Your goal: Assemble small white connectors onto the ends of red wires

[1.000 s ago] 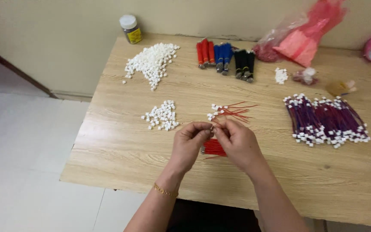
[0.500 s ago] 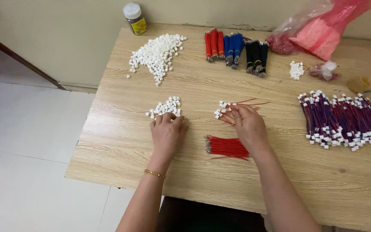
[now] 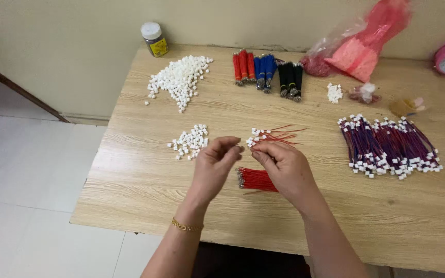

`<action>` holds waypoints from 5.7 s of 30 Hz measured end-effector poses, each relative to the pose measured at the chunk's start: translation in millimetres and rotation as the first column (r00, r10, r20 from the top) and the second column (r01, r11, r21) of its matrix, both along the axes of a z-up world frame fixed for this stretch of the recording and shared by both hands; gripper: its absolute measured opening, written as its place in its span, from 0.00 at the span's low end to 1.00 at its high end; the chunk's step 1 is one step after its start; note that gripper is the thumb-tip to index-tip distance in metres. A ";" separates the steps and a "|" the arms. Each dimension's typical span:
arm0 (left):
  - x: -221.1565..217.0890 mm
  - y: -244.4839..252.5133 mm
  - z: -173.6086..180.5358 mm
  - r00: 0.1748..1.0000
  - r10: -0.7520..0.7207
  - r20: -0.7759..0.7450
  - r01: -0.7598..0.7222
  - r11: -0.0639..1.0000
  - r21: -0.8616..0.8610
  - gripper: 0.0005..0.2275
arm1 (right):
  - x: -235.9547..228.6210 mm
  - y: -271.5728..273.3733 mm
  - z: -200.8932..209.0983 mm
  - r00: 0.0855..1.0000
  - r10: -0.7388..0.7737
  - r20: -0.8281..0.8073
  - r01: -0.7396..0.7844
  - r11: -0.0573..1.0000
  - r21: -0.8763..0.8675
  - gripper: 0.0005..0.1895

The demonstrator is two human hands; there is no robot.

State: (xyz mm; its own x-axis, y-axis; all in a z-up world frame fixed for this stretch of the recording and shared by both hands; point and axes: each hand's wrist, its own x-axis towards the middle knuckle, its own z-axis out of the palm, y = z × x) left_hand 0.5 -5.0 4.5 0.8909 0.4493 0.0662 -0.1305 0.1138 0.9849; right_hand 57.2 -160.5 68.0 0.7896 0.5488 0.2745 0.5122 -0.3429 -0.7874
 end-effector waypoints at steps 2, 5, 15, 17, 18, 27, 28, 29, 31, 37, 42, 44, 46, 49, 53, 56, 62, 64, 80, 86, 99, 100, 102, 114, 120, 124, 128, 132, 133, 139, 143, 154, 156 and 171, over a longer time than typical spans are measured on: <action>-1.1 -6.9 9.0 0.997 -0.051 0.053 0.056 0.994 -0.098 0.11 | -4.5 -1.5 5.3 1.000 -0.017 0.016 0.017 1.000 0.001 0.06; -3.5 -12.6 16.7 0.995 -0.090 0.047 0.095 0.987 -0.128 0.09 | -6.9 -5.6 10.6 0.998 -0.053 0.020 0.053 0.998 -0.017 0.07; -6.8 -18.3 16.3 0.992 -0.107 0.060 0.113 0.988 -0.103 0.07 | -22.3 -10.9 31.1 0.997 -0.051 -0.060 0.053 0.998 0.024 0.08; -6.4 -19.8 14.2 0.991 -0.116 0.071 0.126 0.981 -0.146 0.07 | -20.2 -11.6 28.3 0.997 -0.059 -0.045 0.061 0.997 0.043 0.07; -5.6 -20.1 10.5 0.990 -0.114 0.077 0.128 0.970 -0.206 0.08 | -17.7 -12.1 25.1 0.996 -0.051 -0.071 0.056 0.996 0.073 0.06; -1.9 -22.0 -2.8 0.989 -0.090 0.118 0.134 0.888 -0.440 0.09 | -23.6 -9.7 32.8 0.993 -0.027 -0.118 0.045 0.988 0.148 0.05; -1.8 -22.3 -3.1 0.988 -0.097 0.121 0.142 0.878 -0.457 0.09 | -24.3 -9.4 32.9 0.992 -0.013 -0.123 0.034 0.986 0.164 0.05; -1.4 -21.6 -5.6 0.988 -0.097 0.121 0.142 0.878 -0.457 0.09 | -22.7 -9.2 32.3 0.992 -0.014 -0.123 0.034 0.986 0.164 0.05; -0.4 -20.7 -10.5 0.986 -0.108 0.128 0.158 0.847 -0.508 0.09 | -19.5 -9.3 31.4 0.996 -0.012 -0.086 0.024 0.990 0.136 0.04; 0.8 -18.0 -20.5 0.985 -0.115 0.131 0.170 0.808 -0.564 0.10 | -26.5 -6.2 33.7 0.996 -0.067 0.062 0.060 0.992 0.110 0.01; 0.4 -17.9 -18.7 0.986 -0.114 0.118 0.161 0.805 -0.571 0.10 | -26.8 -5.0 33.2 0.990 -0.073 0.118 0.062 0.993 0.097 0.01; 0.3 -17.8 -19.3 0.987 -0.113 0.110 0.156 0.801 -0.577 0.11 | -25.9 -4.7 32.6 0.989 -0.066 0.130 0.054 0.994 0.097 0.01; 1.1 -17.5 -20.6 0.987 -0.105 0.119 0.155 0.793 -0.589 0.10 | -26.7 -4.3 34.5 0.984 -0.074 0.162 0.060 0.994 0.091 0.02; 2.4 -17.2 -25.9 0.988 -0.104 0.117 0.153 0.806 -0.571 0.10 | -28.4 -3.4 33.7 0.985 -0.080 0.153 0.067 0.993 0.092 0.02; 1.1 -19.1 -24.2 0.990 -0.098 0.102 0.139 0.810 -0.570 0.10 | -25.1 -3.8 30.6 0.987 -0.076 0.140 0.063 0.993 0.095 0.02; 1.4 -19.4 -26.0 0.991 -0.103 0.091 0.136 0.826 -0.547 0.09 | -20.9 -4.1 25.6 0.982 -0.050 0.182 0.036 0.996 0.079 0.02; 0.4 -19.3 -14.0 0.998 -0.025 0.050 0.040 0.943 -0.330 0.10 | -18.0 -4.1 15.6 0.930 -0.061 0.362 0.081 0.996 -0.041 0.02; -0.1 -21.4 -12.8 1.000 0.000 0.031 0.009 0.955 -0.295 0.09 | -18.2 -1.1 9.9 0.930 -0.062 0.363 0.084 0.995 -0.046 0.02; -4.1 36.0 -61.7 0.957 0.211 -0.201 -0.105 0.893 0.437 0.12 | 94.5 5.5 -139.2 0.944 0.033 0.328 0.061 0.960 -0.272 0.06; -25.2 17.8 -80.1 0.950 0.218 -0.225 0.010 0.697 0.717 0.09 | 81.3 5.2 -149.0 0.885 -0.045 0.464 0.258 0.876 -0.408 0.12; -32.6 -18.5 -111.1 0.997 0.065 -0.039 0.019 0.278 0.960 0.09 | 40.5 -4.4 -131.7 0.980 0.179 -0.085 -0.191 0.732 -0.654 0.12; -34.1 -17.2 -112.0 0.997 0.065 -0.045 0.025 0.282 0.959 0.08 | 39.8 -4.1 -130.8 0.977 0.185 -0.109 -0.212 0.758 -0.617 0.11; -37.5 -17.3 -101.7 0.997 0.063 -0.041 0.021 0.289 0.957 0.08 | 44.2 -3.7 -127.6 0.973 0.183 -0.140 -0.230 0.797 -0.558 0.10; -24.3 -37.5 -87.6 0.994 0.001 -0.108 0.107 0.101 0.989 0.19 | 60.0 -19.1 -135.2 0.907 0.013 -0.421 -0.117 0.968 -0.223 0.10; -23.6 -38.7 -100.9 0.995 -0.007 -0.103 0.103 0.125 0.987 0.17 | 50.4 -26.0 -78.9 0.905 -0.050 -0.422 0.006 0.994 -0.105 0.11; -21.3 -35.8 -69.9 0.990 0.058 -0.132 0.083 0.522 0.849 0.18 | 40.7 -31.7 -54.5 0.951 -0.041 -0.305 -0.014 0.984 -0.175 0.13; -17.1 -20.9 5.3 0.996 -0.018 -0.087 0.054 0.896 0.441 0.23 | 9.6 -24.1 -8.2 0.977 0.038 -0.208 -0.094 0.959 -0.268 0.14; -12.7 -37.1 17.7 0.995 -0.101 0.002 0.095 0.937 0.337 0.23 | -4.2 -14.6 -20.3 0.988 0.120 -0.099 -0.154 0.845 -0.512 0.14; -12.9 -45.6 19.8 0.991 -0.136 0.000 0.127 0.928 0.349 0.22 | -8.6 -11.4 -25.1 0.987 0.112 -0.115 -0.157 0.827 -0.540 0.15; -5.6 -1.0 -26.1 0.997 0.078 0.029 -0.083 0.915 0.395 0.16 | -10.7 -21.6 -8.8 0.974 0.045 -0.222 -0.103 0.960 -0.259 0.15; -0.3 66.0 -88.2 0.932 0.346 0.109 -0.268 0.454 0.850 0.08 | -0.2 -39.2 -38.3 0.974 -0.054 -0.221 0.016 0.985 -0.171 0.12; 10.7 72.2 -109.3 0.915 0.385 0.120 -0.115 -0.036 0.993 0.00 | 16.3 -32.8 -82.8 0.908 0.063 -0.415 0.029 0.977 0.213 0.06; 9.9 73.2 -113.5 0.922 0.368 0.122 -0.120 -0.027 0.992 0.00 | 9.1 -23.6 -62.4 0.898 0.064 -0.435 0.033 0.977 0.211 0.06; -3.2 -16.5 12.4 0.990 -0.136 0.025 0.136 0.990 -0.033 0.07 | -1.9 -8.6 -9.3 0.910 0.093 -0.403 0.002 0.973 0.230 0.06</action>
